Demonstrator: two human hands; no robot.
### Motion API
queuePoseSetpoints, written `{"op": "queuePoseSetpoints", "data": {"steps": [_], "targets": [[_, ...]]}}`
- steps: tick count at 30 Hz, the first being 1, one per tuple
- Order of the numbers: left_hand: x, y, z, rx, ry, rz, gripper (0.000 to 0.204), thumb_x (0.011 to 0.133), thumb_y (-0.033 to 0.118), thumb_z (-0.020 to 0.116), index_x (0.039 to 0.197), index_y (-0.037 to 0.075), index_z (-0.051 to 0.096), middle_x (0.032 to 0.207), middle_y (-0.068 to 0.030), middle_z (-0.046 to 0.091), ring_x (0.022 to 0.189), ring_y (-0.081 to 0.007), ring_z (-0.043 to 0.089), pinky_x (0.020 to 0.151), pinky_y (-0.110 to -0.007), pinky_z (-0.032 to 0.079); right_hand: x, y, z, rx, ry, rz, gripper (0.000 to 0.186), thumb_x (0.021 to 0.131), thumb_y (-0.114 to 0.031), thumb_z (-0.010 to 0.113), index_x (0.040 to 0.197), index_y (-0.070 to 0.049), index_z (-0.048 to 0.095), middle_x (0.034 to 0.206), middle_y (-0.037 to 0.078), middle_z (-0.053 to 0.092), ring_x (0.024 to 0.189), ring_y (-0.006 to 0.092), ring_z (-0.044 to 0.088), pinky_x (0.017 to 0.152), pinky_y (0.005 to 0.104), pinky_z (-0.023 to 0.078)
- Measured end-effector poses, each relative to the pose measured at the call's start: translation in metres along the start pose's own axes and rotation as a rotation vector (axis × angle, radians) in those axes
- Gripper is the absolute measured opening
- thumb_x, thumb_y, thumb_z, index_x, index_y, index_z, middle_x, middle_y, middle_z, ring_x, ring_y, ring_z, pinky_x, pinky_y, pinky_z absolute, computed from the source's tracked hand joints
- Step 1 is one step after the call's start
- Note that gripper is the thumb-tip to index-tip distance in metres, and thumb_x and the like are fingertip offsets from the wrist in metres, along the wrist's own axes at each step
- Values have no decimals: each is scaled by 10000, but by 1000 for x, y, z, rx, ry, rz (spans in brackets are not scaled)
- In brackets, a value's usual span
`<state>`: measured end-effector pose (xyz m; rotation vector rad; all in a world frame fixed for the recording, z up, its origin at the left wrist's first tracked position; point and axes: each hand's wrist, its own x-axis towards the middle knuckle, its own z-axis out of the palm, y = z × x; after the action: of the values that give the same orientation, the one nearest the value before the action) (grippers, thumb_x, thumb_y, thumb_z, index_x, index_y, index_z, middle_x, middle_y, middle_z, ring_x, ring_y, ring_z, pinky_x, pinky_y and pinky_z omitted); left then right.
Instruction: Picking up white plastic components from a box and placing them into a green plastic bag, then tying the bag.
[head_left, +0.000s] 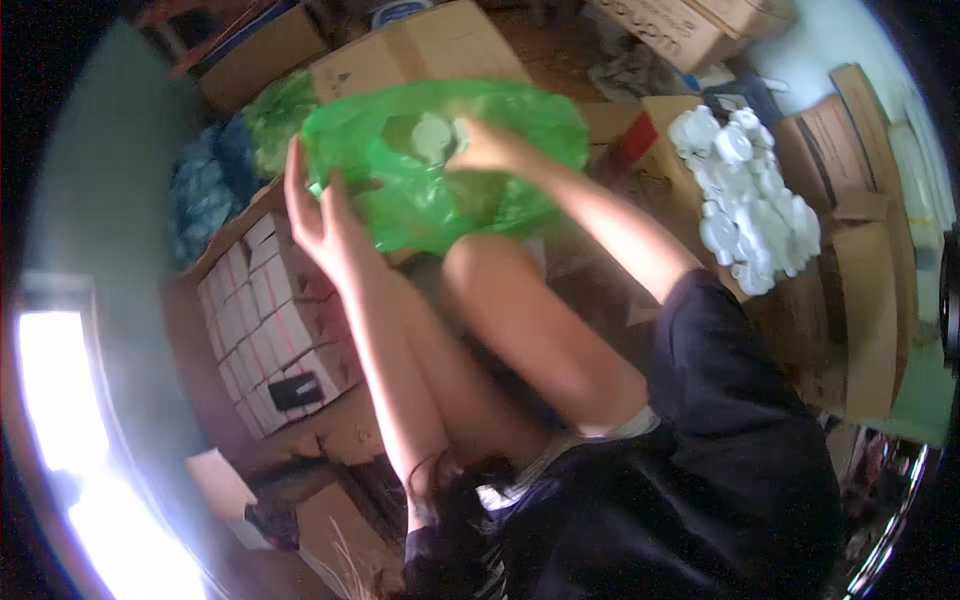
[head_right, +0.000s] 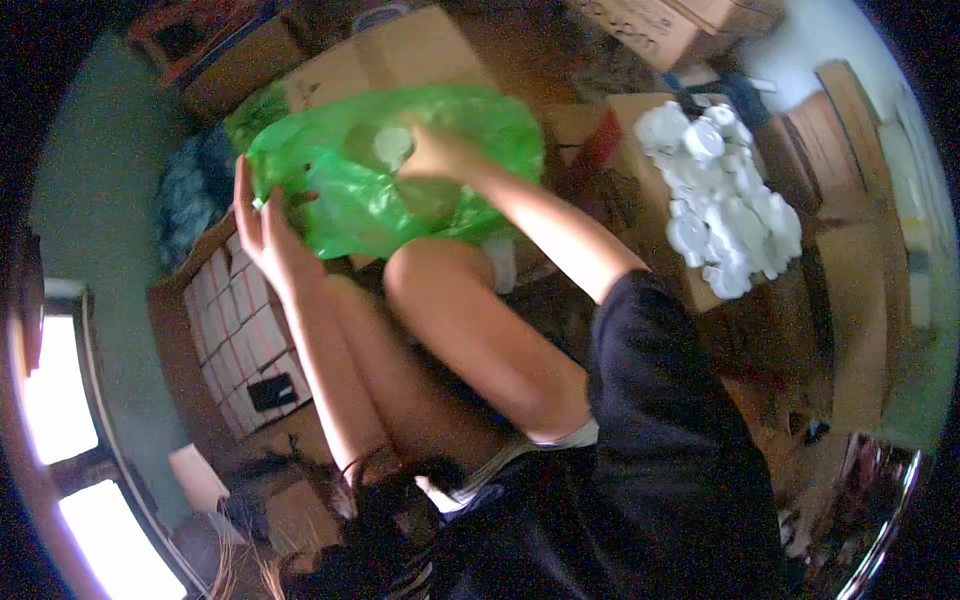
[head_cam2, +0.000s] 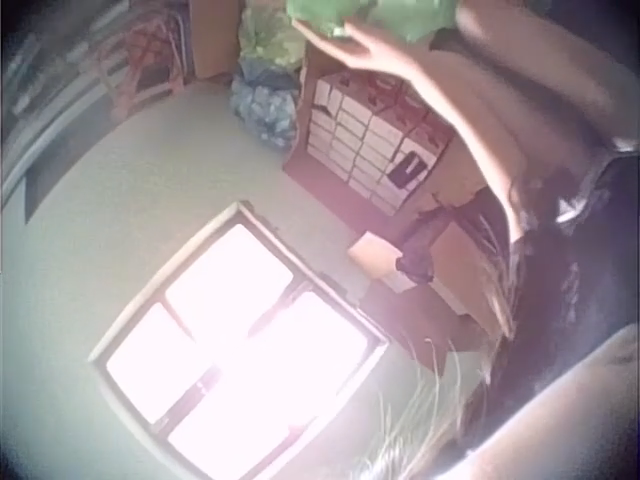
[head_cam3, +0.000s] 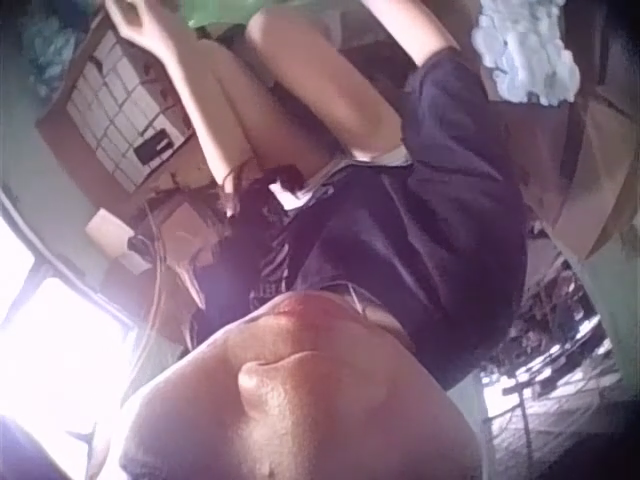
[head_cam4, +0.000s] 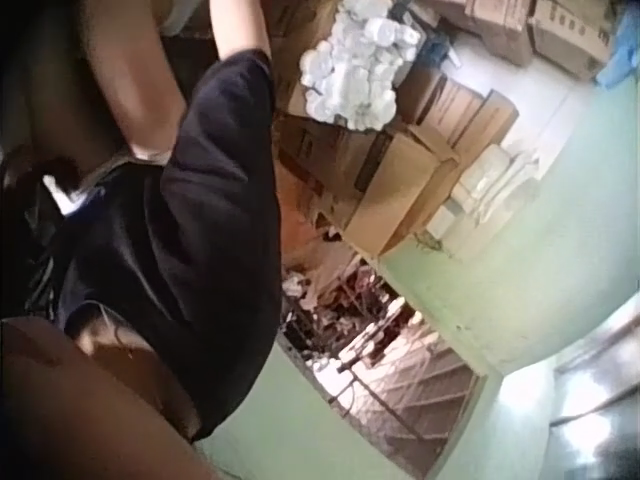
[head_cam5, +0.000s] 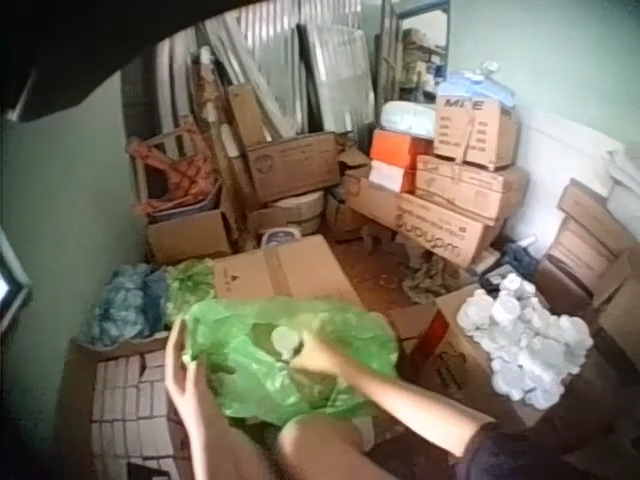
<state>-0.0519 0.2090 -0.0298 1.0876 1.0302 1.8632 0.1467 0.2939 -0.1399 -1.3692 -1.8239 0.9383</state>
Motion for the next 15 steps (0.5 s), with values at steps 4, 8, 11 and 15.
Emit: {"op": "queuePoseSetpoints", "data": {"steps": [4, 8, 11, 15], "targets": [[-3, 18, -21, 68, 42, -46, 450, 850, 9, 465, 1297, 61, 462, 1132, -140, 555, 815, -189, 593, 683, -296, 511, -127, -97, -58, -372, -103, -313, 380, 712, -234, 747, 1039, -105, 604, 929, 85, 637, 820, 205, 607, 780, 338, 482], [-8, 26, -10, 80, 19, -72, 457, 861, 48, 439, 1316, 81, 445, 1192, -148, 511, 864, -211, 582, 764, -320, 503, -219, -46, -223, -422, 471, 102, 263, 745, -168, 715, 984, -86, 643, 972, 48, 647, 842, 144, 605, 784, 287, 472], [-12, 23, -12, 21, -11, -116, 453, 863, 51, 434, 1314, 84, 451, 1203, -143, 504, 891, -205, 575, 782, -315, 497, -308, 12, -358, -903, 532, 430, 657, 609, -168, 756, 1214, -94, 511, 1203, 107, 568, 1095, 252, 539, 946, 335, 403], [-16, 12, 1, 50, -2, -85, 454, 868, 65, 430, 1322, 87, 444, 1200, -141, 511, 869, -194, 574, 763, -314, 494, -392, 95, -428, -740, 252, 836, 848, 481, -174, 785, 1271, -129, 478, 1239, 122, 540, 1165, 281, 490, 986, 331, 373]]}}
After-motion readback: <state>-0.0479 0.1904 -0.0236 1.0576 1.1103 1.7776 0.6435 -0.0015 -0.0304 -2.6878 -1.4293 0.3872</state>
